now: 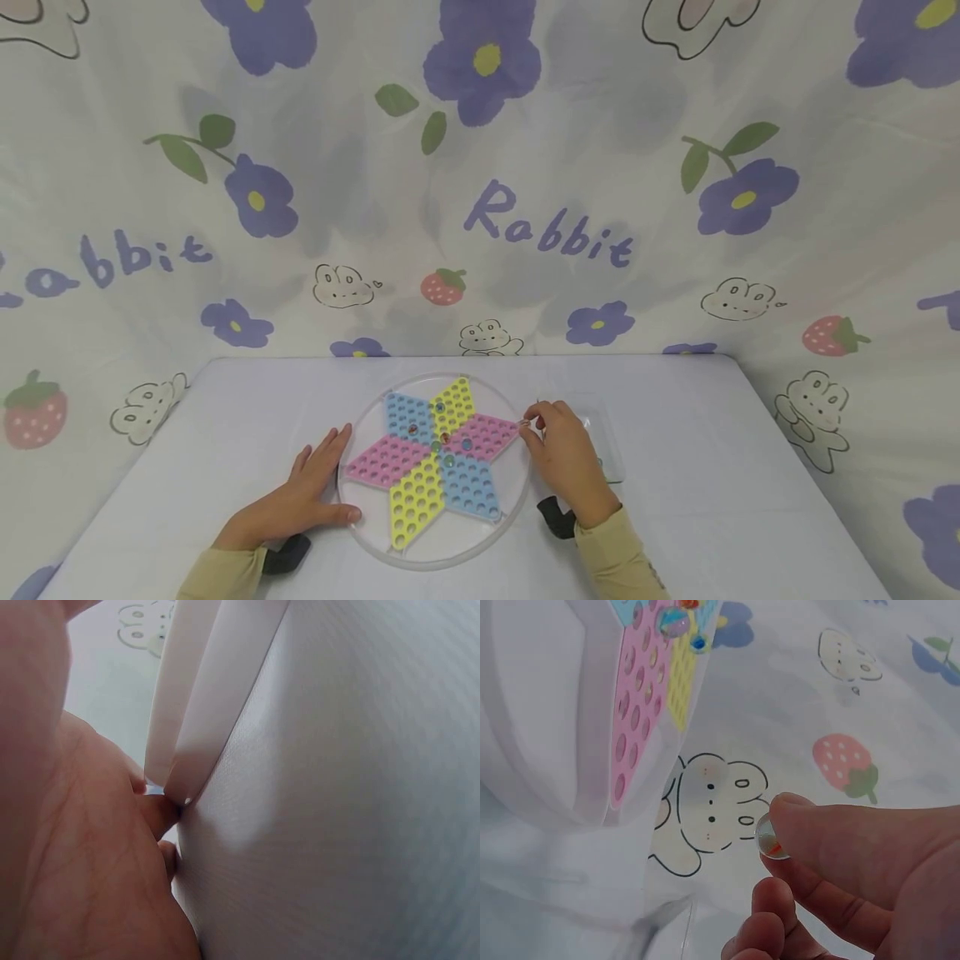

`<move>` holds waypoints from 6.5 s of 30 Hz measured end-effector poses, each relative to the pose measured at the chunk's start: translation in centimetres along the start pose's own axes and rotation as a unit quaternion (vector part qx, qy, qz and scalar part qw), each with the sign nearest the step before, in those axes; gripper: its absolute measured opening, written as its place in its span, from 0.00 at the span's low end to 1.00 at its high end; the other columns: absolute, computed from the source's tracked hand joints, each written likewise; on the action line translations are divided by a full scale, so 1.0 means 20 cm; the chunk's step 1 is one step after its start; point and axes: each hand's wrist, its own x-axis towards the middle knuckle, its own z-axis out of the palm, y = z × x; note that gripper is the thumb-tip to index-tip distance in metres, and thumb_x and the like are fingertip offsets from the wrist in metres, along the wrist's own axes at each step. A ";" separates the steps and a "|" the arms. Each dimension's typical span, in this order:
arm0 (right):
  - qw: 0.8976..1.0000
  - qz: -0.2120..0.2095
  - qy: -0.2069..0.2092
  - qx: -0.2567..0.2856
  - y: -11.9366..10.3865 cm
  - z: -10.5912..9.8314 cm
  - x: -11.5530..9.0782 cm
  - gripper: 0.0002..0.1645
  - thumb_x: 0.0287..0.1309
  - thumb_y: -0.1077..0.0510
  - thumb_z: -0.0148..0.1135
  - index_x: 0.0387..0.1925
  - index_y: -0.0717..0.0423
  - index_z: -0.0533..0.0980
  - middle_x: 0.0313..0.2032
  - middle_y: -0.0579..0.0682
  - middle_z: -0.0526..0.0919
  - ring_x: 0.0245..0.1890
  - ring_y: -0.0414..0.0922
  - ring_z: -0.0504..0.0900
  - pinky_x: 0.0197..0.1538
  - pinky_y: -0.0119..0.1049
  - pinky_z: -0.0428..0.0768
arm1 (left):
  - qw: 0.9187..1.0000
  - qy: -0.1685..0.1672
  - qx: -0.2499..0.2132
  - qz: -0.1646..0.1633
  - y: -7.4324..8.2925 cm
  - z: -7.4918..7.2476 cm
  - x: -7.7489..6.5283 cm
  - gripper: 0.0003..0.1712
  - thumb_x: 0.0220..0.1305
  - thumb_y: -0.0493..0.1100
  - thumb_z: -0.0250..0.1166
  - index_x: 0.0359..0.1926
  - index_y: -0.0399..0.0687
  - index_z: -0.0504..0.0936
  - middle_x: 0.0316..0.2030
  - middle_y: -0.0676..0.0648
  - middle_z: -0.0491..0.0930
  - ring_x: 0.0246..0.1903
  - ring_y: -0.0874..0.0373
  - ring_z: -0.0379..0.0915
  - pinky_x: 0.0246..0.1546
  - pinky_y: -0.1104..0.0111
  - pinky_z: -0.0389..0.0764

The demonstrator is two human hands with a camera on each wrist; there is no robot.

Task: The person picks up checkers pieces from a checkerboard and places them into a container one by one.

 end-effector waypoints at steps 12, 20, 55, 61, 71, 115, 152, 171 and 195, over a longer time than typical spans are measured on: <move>0.999 0.034 0.003 0.005 0.03 -0.04 0.01 0.08 0.63 0.63 0.67 0.43 0.62 0.81 0.32 0.51 0.75 0.32 0.45 0.72 0.33 0.37 0.74 | 1.000 0.006 0.010 0.013 0.00 0.00 0.00 0.72 0.54 0.62 0.75 0.78 0.31 0.37 0.78 0.31 0.38 0.76 0.32 0.26 0.68 0.37 0.24; 0.999 0.042 0.020 0.006 0.07 -0.04 0.01 0.08 0.61 0.63 0.67 0.41 0.63 0.81 0.30 0.51 0.75 0.29 0.44 0.71 0.33 0.38 0.72 | 1.000 0.009 0.011 0.013 0.01 0.00 0.00 0.72 0.53 0.61 0.76 0.78 0.29 0.38 0.77 0.30 0.40 0.76 0.32 0.28 0.68 0.37 0.25; 0.999 0.047 0.002 -0.009 0.16 0.00 0.01 0.08 0.60 0.65 0.66 0.40 0.67 0.80 0.28 0.53 0.76 0.27 0.46 0.74 0.33 0.41 0.75 | 1.000 0.005 0.010 0.005 0.01 0.00 0.00 0.72 0.53 0.62 0.75 0.78 0.30 0.38 0.78 0.31 0.39 0.76 0.32 0.27 0.67 0.37 0.24; 0.999 0.039 0.013 -0.010 0.16 0.00 0.01 0.08 0.60 0.65 0.66 0.40 0.67 0.81 0.28 0.53 0.76 0.27 0.46 0.73 0.32 0.40 0.75 | 1.000 0.005 0.012 0.004 0.00 0.00 0.00 0.72 0.53 0.62 0.75 0.78 0.31 0.37 0.78 0.31 0.39 0.76 0.32 0.26 0.67 0.37 0.24; 0.999 0.049 0.019 -0.006 0.12 -0.01 0.01 0.08 0.62 0.65 0.66 0.42 0.66 0.81 0.30 0.52 0.76 0.28 0.45 0.73 0.32 0.39 0.75 | 1.000 -0.002 0.005 -0.003 0.01 0.00 0.00 0.73 0.54 0.61 0.75 0.78 0.31 0.36 0.78 0.31 0.37 0.76 0.33 0.24 0.67 0.38 0.21; 0.995 0.091 0.001 0.048 -0.21 0.25 -0.01 0.09 0.63 0.60 0.67 0.43 0.61 0.81 0.33 0.49 0.76 0.32 0.43 0.72 0.35 0.35 0.75 | 1.000 -0.002 0.010 -0.004 0.01 0.00 0.00 0.73 0.53 0.62 0.75 0.78 0.31 0.36 0.78 0.31 0.38 0.76 0.33 0.25 0.67 0.38 0.22; 0.996 0.043 -0.042 0.060 -0.21 0.40 0.02 0.09 0.62 0.63 0.67 0.44 0.61 0.81 0.39 0.51 0.76 0.32 0.40 0.70 0.34 0.33 0.73 | 1.000 -0.003 0.007 0.002 -0.01 0.00 0.00 0.73 0.53 0.62 0.75 0.78 0.32 0.36 0.78 0.32 0.37 0.76 0.33 0.25 0.67 0.37 0.23; 0.999 0.017 -0.031 0.035 -0.20 0.41 0.03 0.08 0.58 0.67 0.68 0.40 0.62 0.81 0.33 0.49 0.75 0.35 0.43 0.72 0.40 0.40 0.76 | 1.000 0.008 0.012 0.013 0.01 0.00 0.00 0.73 0.53 0.61 0.76 0.77 0.28 0.37 0.77 0.29 0.39 0.76 0.31 0.27 0.67 0.36 0.25; 0.998 0.035 -0.019 0.050 -0.20 0.38 0.02 0.06 0.61 0.65 0.66 0.40 0.60 0.81 0.32 0.47 0.74 0.32 0.41 0.71 0.37 0.37 0.76 | 1.000 0.000 0.007 0.000 0.02 0.00 0.00 0.73 0.53 0.61 0.76 0.78 0.30 0.37 0.78 0.31 0.39 0.76 0.33 0.26 0.68 0.38 0.22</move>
